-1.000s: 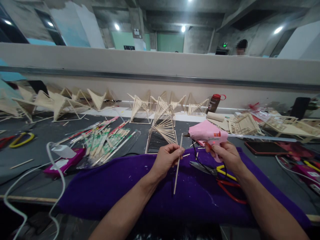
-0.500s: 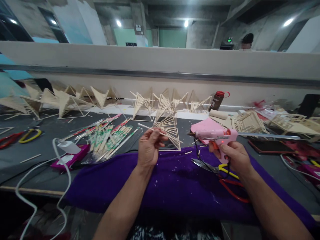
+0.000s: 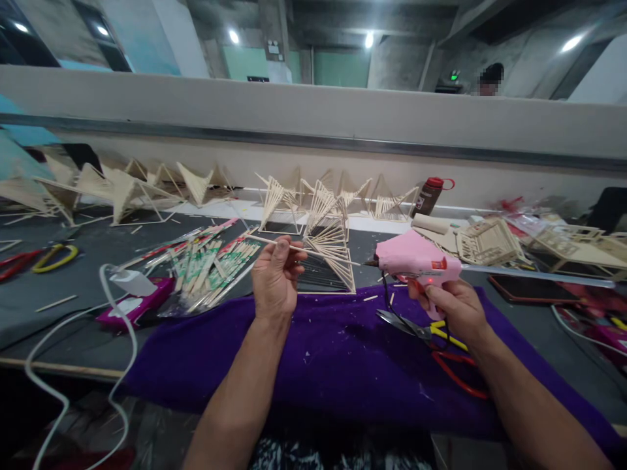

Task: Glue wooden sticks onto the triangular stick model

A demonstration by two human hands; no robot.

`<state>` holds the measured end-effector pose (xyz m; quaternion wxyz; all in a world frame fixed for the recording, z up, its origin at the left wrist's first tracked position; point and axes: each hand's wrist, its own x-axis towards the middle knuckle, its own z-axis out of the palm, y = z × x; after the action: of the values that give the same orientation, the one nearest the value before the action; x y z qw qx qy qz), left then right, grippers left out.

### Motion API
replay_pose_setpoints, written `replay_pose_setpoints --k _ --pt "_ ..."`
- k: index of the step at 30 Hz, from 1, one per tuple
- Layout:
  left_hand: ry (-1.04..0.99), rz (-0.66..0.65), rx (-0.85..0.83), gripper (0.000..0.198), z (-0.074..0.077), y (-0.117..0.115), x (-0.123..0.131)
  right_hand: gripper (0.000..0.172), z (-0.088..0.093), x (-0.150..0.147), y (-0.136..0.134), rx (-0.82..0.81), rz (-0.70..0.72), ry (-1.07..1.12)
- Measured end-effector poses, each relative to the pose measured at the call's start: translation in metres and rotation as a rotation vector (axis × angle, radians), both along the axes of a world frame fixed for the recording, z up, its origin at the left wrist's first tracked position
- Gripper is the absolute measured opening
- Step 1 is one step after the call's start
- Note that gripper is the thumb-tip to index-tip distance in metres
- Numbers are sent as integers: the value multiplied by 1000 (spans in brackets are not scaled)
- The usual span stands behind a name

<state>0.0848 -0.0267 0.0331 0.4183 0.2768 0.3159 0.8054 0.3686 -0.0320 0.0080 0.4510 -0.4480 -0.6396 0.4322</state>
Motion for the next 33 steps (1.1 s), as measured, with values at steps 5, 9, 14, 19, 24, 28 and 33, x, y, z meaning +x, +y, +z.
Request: replay_pose_setpoints --k 5,9,14,19,24,28,33 --pt "26 1 12 30 -1 1 1 26 -1 2 2 13 43 -10" --pt "39 4 13 30 -3 2 1 28 -2 2 2 -1 38 -16" --pt "35 -3 27 28 -4 2 1 30 -8 4 5 1 25 -31" --pt "33 -5 26 27 -3 2 1 29 -16 7 9 52 55 -46" --pt "41 2 19 28 -2 2 1 31 -16 7 9 44 49 -46" --pt "37 0 15 28 -2 2 1 31 -13 5 8 33 34 -71" --pt "29 -1 18 27 -2 2 -1 32 -8 3 9 53 32 -108"
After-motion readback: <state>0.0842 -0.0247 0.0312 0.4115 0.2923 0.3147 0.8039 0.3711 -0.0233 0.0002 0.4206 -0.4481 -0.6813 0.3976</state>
